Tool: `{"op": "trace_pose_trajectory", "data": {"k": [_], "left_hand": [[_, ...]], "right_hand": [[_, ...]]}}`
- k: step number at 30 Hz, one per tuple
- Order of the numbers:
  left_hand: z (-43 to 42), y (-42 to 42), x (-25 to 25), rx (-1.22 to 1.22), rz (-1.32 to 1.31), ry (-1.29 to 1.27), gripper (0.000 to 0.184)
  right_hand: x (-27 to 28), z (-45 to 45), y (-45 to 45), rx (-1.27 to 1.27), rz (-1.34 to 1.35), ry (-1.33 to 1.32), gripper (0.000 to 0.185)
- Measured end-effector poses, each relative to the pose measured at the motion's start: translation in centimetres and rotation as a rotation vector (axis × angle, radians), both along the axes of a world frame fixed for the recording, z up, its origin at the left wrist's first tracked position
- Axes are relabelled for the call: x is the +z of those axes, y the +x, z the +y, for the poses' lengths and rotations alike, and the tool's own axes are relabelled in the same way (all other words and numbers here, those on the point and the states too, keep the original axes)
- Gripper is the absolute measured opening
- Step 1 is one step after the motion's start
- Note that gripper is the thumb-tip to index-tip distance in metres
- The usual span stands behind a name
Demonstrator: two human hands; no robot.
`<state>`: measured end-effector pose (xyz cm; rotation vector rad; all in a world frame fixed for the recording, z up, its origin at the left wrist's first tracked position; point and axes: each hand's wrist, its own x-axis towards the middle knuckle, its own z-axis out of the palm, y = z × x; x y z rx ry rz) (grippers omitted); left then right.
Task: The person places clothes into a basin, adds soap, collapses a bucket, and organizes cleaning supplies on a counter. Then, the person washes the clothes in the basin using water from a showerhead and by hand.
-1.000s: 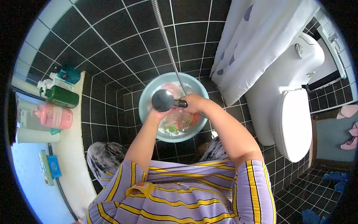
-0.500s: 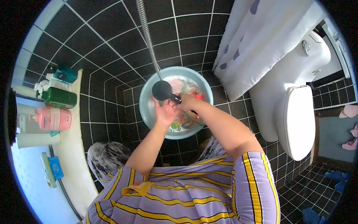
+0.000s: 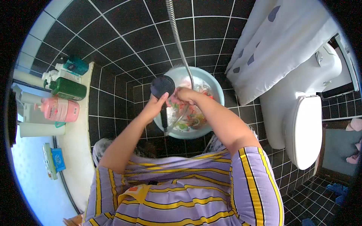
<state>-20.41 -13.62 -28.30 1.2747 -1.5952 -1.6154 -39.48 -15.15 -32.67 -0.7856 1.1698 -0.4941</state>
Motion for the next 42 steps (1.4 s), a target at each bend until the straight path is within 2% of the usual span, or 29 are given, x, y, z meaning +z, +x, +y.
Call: {"op": "trace_pose_trajectory", "data": {"k": [1,2,4,7,12,14,15,17,18,19,23,24,26,29,30,32,35,37,38,39,41,42], "left_hand": [[0.1,0.3,3.6,-0.089,-0.018,0.045,0.053],[-0.3,0.7,4.9,-0.162,-0.077,0.073,0.053],[-0.8,1.7,4.8,-0.165,-0.121,0.017,0.049],[-1.1,2.6,4.7,-0.170,-0.197,-0.006,0.046],[-1.2,2.7,4.5,-0.271,-0.195,0.048,0.047],[-1.5,2.7,4.3,-0.272,-0.193,0.101,0.049],[-2.1,3.0,3.2,-0.271,-0.256,0.025,0.059],[-3.1,4.4,0.7,-0.272,-0.381,-0.104,0.077],[-3.4,5.0,-0.1,-0.274,-0.446,-0.157,0.083],[-3.6,5.8,0.2,-0.279,-0.510,-0.194,0.087],[-4.8,7.1,3.1,-0.350,-0.751,-0.227,0.095],[-5.3,7.5,3.0,-0.367,-0.809,-0.222,0.096],[-5.9,8.1,4.1,-0.402,-0.825,-0.189,0.096],[-6.5,8.7,3.3,-0.399,-0.812,-0.161,0.094],[-6.5,8.8,3.4,-0.390,-0.793,-0.149,0.094],[-6.6,8.8,3.4,-0.370,-0.766,-0.139,0.095],[-7.1,8.2,3.8,-0.333,-0.742,-0.138,0.095],[-7.2,8.1,4.2,-0.331,-0.724,-0.098,0.096],[-7.2,8.5,3.0,-0.309,-0.694,-0.119,0.099],[-7.6,8.6,3.3,-0.310,-0.711,-0.121,0.100],[-7.5,9.0,4.1,-0.316,-0.743,-0.112,0.101],[-7.7,9.3,2.7,-0.298,-0.721,-0.137,0.103]], "right_hand": [[0.1,-0.6,0.2,-0.158,-0.093,0.055,0.027],[0.9,-0.9,0.5,-0.228,-0.148,0.034,0.028],[2.9,-1.3,1.1,-0.369,-0.258,-0.006,0.032],[1.8,-2.7,2.1,-0.518,-0.388,0.051,0.037],[2.4,-2.0,3.5,-0.447,-0.530,0.125,0.047],[0.3,-2.2,3.2,-0.333,-0.222,-0.030,0.045],[-1.2,-2.4,2.6,-0.268,-0.065,-0.109,0.045],[-13.5,-3.0,-1.8,0.402,0.708,-0.493,0.047],[-19.1,-2.4,-3.1,0.650,0.785,-0.453,0.049],[-22.4,-1.9,-3.9,0.899,0.854,-0.407,0.051],[-24.0,2.8,-1.5,0.959,1.070,-0.616,0.051],[-22.4,2.7,0.7,0.923,1.146,-0.608,0.052],[-16.2,2.7,5.4,0.663,1.238,-0.373,0.058],[-22.0,2.5,6.1,0.834,1.361,-0.253,0.065],[-24.2,3.4,6.2,0.690,1.419,-0.357,0.055],[-31.6,4.0,5.7,0.936,1.464,-0.273,0.044],[-26.9,2.4,4.8,0.840,1.356,-0.362,0.026],[-25.5,0.9,3.8,0.504,1.120,-0.203,0.026],[-18.5,0.3,3.2,0.325,0.830,-0.164,0.024],[-16.1,1.0,2.5,0.230,0.947,-0.606,0.022],[-14.3,1.6,1.2,0.305,1.080,-0.567,0.025],[-13.3,2.1,0.7,0.315,1.114,-0.569,0.026]]}}
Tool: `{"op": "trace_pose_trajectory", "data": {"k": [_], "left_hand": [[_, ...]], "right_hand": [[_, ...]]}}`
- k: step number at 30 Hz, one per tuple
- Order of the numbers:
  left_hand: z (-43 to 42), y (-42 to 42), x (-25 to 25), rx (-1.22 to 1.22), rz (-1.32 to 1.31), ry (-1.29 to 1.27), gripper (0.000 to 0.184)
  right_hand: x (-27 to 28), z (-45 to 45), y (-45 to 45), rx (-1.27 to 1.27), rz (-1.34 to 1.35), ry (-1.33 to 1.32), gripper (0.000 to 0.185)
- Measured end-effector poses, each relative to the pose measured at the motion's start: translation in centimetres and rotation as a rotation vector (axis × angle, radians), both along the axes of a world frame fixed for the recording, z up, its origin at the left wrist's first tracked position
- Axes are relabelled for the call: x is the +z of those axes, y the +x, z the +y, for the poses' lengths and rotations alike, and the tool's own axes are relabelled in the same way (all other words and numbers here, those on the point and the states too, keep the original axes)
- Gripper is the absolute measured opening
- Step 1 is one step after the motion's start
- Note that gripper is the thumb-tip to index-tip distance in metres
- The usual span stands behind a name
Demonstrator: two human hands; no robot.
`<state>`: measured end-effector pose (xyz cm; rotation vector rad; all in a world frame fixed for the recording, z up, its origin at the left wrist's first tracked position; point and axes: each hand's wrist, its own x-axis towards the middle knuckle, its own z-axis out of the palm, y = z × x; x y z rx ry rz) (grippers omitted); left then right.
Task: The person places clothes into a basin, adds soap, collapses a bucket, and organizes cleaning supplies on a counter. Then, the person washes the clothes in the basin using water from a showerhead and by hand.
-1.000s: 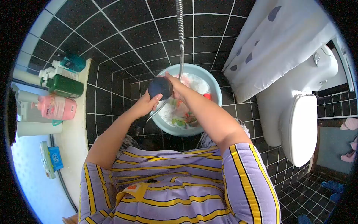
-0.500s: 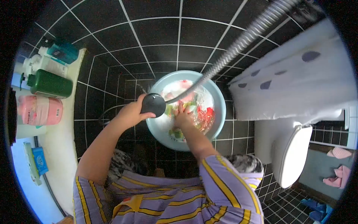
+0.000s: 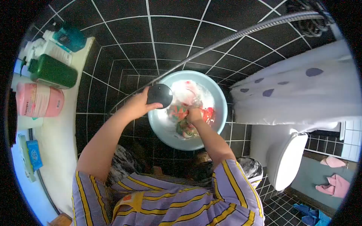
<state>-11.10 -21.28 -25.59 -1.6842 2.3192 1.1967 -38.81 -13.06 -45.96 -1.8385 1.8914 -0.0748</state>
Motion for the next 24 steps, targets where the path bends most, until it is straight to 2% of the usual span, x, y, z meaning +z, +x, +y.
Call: {"op": "trace_pose_trajectory", "data": {"k": [3,5,6,8,11,12,13,15,18,21,24], "left_hand": [[-0.6,0.3,-1.1,-0.019,0.160,0.018,0.093],[-0.5,0.0,-0.3,-0.004,0.197,0.023,0.078],[-0.4,-0.1,0.2,0.016,0.235,0.005,0.076],[-0.9,0.3,-0.7,0.059,0.265,-0.045,0.071],[-1.2,1.0,-0.6,0.056,0.316,-0.104,0.067],[-0.5,1.0,2.3,0.052,0.343,-0.022,0.062],[-0.4,1.2,1.8,0.037,0.364,-0.051,0.061],[-0.6,1.5,0.1,0.006,0.399,-0.103,0.059],[-0.1,1.6,1.9,-0.068,0.467,-0.035,0.056],[-0.4,1.6,1.5,-0.050,0.429,-0.055,0.062],[-0.1,1.7,2.8,-0.023,0.351,-0.012,0.063]], "right_hand": [[5.4,2.0,-0.9,-0.091,-0.254,-0.100,0.022],[12.5,3.1,-0.5,-0.285,-0.581,-0.094,0.019],[16.6,3.3,-0.1,-0.321,-0.599,-0.034,0.017],[15.0,4.0,-2.7,-0.339,-0.670,-0.219,0.015],[22.7,5.3,-2.1,-0.283,-0.678,-0.426,0.014],[24.4,5.6,-2.1,-0.307,-0.742,-0.415,0.013],[26.5,5.8,-1.7,-0.281,-0.739,-0.478,0.014],[29.5,6.0,-1.1,-0.437,-1.007,-0.488,0.019],[35.2,6.6,0.2,-0.425,-1.022,-0.621,0.035],[38.1,7.1,-0.9,-0.373,-1.132,-0.716,0.035],[39.3,7.1,-2.2,-0.293,-1.082,-0.879,0.036]]}}
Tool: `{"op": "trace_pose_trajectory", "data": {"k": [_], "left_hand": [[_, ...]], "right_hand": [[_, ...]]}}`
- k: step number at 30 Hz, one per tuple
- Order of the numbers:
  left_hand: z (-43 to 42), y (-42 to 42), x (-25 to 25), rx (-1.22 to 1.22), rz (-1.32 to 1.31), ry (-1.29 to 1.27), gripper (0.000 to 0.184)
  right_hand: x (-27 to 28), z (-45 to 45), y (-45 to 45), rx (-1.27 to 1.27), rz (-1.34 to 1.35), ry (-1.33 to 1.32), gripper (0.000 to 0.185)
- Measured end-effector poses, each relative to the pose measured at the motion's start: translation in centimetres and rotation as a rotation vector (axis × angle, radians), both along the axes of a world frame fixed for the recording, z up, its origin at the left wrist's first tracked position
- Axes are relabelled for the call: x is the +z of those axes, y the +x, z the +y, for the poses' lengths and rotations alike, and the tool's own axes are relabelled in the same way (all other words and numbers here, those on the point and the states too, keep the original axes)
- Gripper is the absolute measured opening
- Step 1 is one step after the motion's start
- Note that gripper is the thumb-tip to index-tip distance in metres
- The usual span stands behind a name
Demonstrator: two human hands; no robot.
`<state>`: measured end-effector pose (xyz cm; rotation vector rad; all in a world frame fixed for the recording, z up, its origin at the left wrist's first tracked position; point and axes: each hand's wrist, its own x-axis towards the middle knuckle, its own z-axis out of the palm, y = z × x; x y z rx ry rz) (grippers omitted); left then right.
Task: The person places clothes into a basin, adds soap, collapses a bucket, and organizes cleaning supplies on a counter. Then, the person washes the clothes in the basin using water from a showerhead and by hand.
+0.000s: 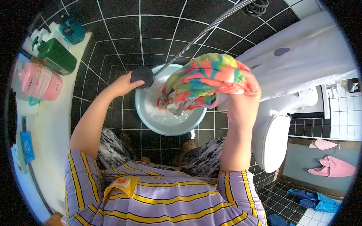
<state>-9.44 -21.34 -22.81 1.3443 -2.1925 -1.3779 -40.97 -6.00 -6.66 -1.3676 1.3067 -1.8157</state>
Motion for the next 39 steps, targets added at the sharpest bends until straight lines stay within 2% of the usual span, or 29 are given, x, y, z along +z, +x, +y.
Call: {"op": "trace_pose_trajectory", "data": {"k": [4,7,9,13,14,15,17,18,19,21,24,27,29,30,31,33,36,38,39], "left_hand": [[0.1,0.1,-1.2,-0.029,0.005,-0.003,0.066],[0.4,-0.5,-0.9,-0.051,-0.026,0.019,0.066],[0.8,-0.8,-0.4,-0.068,-0.042,0.042,0.062],[0.9,-1.2,-0.4,-0.060,-0.075,0.057,0.061],[0.9,-1.2,-0.5,-0.050,-0.074,0.048,0.064],[0.9,-1.2,-0.7,-0.039,-0.071,0.041,0.066],[0.8,-1.4,-0.9,-0.029,-0.061,0.033,0.069],[1.0,-1.5,-1.1,-0.026,-0.051,0.037,0.069],[0.9,-1.7,-1.2,-0.025,-0.041,0.038,0.069],[1.0,-2.1,-1.6,-0.038,-0.063,0.057,0.068],[0.6,-2.5,-2.2,-0.034,-0.080,0.072,0.069],[0.1,-2.1,-4.0,-0.020,-0.102,0.050,0.072],[-0.1,-2.0,-4.4,-0.006,-0.171,0.025,0.074],[-0.1,-2.3,-3.0,0.015,-0.187,0.061,0.077],[-0.3,-2.1,-3.4,-0.011,-0.186,-0.044,0.079],[-0.5,-2.0,-2.0,0.002,-0.199,0.038,0.084],[-0.8,-1.9,-1.2,0.014,-0.197,0.037,0.086],[-0.6,-2.1,-1.5,0.023,-0.173,0.069,0.086],[-0.7,-2.2,-1.4,0.027,-0.161,0.077,0.086]], "right_hand": [[0.5,-0.4,0.2,-0.003,-0.043,0.068,0.032],[-1.9,-1.5,-0.3,0.060,-0.037,0.140,0.027],[-4.5,-2.6,-0.8,0.060,0.067,0.288,0.027],[-14.1,-4.2,-2.6,0.172,0.148,0.572,0.035],[-18.2,-4.5,-3.3,0.191,0.251,0.551,0.037],[-20.5,-4.5,-3.1,0.179,0.216,0.695,0.036],[-29.6,-4.9,-4.1,0.168,0.376,0.746,0.033],[-31.7,-4.9,-3.4,0.092,0.440,0.748,0.035],[-32.4,-4.9,-2.7,0.086,0.689,0.668,0.037],[-34.8,-5.7,-1.8,0.273,0.954,0.937,0.059],[-33.9,-4.0,3.0,0.190,1.143,1.053,0.077],[-39.6,-3.7,5.3,0.230,1.051,1.080,0.089],[-42.3,-3.0,7.2,0.208,1.270,1.146,0.089],[-42.6,-3.1,7.7,0.221,1.297,1.184,0.078],[-43.9,-4.0,7.6,0.250,1.308,1.208,0.075],[-47.6,-4.8,6.7,0.323,1.327,1.278,0.069],[-51.7,-6.7,4.6,0.464,1.514,1.288,0.058],[-53.3,-8.4,3.2,0.554,1.632,1.298,0.053],[-53.0,-9.6,2.5,0.561,1.599,1.314,0.051]]}}
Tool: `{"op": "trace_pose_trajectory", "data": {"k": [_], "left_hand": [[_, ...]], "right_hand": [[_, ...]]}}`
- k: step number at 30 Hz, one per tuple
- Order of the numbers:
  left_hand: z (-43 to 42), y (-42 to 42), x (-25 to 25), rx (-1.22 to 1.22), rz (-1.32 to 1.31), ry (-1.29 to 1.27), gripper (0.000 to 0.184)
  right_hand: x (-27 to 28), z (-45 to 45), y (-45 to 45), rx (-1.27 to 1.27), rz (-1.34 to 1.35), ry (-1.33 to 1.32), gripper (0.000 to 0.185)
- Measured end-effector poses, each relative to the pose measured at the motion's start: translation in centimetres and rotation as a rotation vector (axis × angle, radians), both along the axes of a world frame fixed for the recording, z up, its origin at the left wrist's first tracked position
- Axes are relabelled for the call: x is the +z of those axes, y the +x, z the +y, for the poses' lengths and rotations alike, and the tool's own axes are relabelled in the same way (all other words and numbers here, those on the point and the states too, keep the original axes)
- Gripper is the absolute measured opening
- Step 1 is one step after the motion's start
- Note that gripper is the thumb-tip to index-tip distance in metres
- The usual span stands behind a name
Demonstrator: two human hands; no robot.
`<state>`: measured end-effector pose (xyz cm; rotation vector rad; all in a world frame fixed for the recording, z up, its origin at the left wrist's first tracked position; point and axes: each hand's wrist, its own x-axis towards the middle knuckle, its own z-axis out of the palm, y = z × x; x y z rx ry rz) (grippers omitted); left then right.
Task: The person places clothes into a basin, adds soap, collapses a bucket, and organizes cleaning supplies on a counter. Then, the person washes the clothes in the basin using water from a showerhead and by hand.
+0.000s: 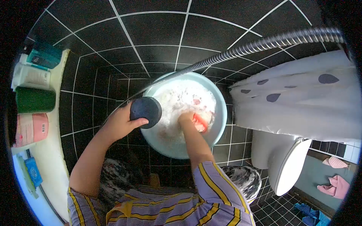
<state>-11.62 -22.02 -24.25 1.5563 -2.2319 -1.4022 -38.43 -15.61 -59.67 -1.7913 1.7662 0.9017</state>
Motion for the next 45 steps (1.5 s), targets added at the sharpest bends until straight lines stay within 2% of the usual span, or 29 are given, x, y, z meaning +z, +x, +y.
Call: {"op": "trace_pose_trajectory", "data": {"k": [1,3,4,6,8,10,11,13,16,20,21,23,30,33,37,40,42,44,45], "left_hand": [[-0.1,0.0,0.1,-0.006,0.003,-0.009,0.085],[0.2,0.1,0.3,-0.007,0.010,-0.017,0.083],[0.5,0.1,0.3,-0.011,0.014,-0.013,0.082],[0.5,0.1,0.2,-0.010,0.034,-0.006,0.081],[0.5,0.1,0.2,0.006,0.074,0.001,0.080],[0.3,-0.1,0.1,0.035,0.137,0.013,0.078],[0.3,-0.2,-0.1,0.048,0.125,0.016,0.077],[0.5,-0.1,-0.6,0.075,0.098,0.034,0.076],[0.6,-0.2,-0.8,0.076,0.059,0.074,0.076],[0.5,-0.3,-1.2,0.053,0.062,0.008,0.077],[0.4,-0.3,-1.2,0.055,0.055,0.014,0.077],[0.2,-0.5,-1.4,0.065,0.046,0.017,0.077],[0.1,-0.6,-1.8,0.104,0.019,0.029,0.078],[0.1,-0.6,-1.5,0.103,0.078,-0.005,0.078],[0.6,-0.8,-1.1,0.079,0.035,-0.043,0.077],[1.0,-0.9,0.1,0.057,0.038,-0.025,0.078],[1.2,-0.9,1.3,0.019,0.079,-0.054,0.077],[1.2,-0.5,1.2,0.003,0.057,-0.075,0.070],[1.2,-0.3,1.5,0.013,0.070,-0.072,0.069]], "right_hand": [[0.5,-1.3,-0.6,-0.022,-0.019,0.011,0.049],[6.1,-3.7,-1.3,-0.201,-0.156,0.009,0.046],[10.4,-3.9,-1.9,-0.119,-0.330,0.031,0.040],[8.0,-2.4,-4.2,-0.093,-0.546,0.013,0.038],[6.9,-0.4,-5.8,-0.099,-0.896,0.110,0.038],[9.5,-0.3,-6.4,0.043,-0.890,0.289,0.037],[11.4,-0.4,-7.2,0.179,-0.700,0.420,0.036],[14.2,-0.3,-6.8,0.263,-0.475,0.367,0.050],[15.0,-1.2,-3.5,0.123,-0.366,-0.201,0.101],[10.5,0.9,0.9,-0.052,-0.174,-0.213,0.092],[6.0,1.2,0.8,0.055,-0.082,-0.134,0.087],[1.2,2.3,1.7,0.019,0.010,-0.309,0.079],[-0.9,-0.9,2.3,-0.212,-0.145,-0.175,0.065],[2.6,-2.9,-0.2,-0.305,-0.298,-0.166,0.059],[9.8,-0.9,-2.7,-0.377,-0.409,-0.221,0.053],[18.8,2.4,-2.6,-0.274,-0.705,-0.505,0.048],[21.7,3.5,-3.4,-0.546,-0.882,-0.399,0.052],[28.8,4.0,-2.8,-0.762,-1.047,-0.355,0.052],[32.4,4.4,-2.2,-0.775,-1.137,-0.393,0.045]]}}
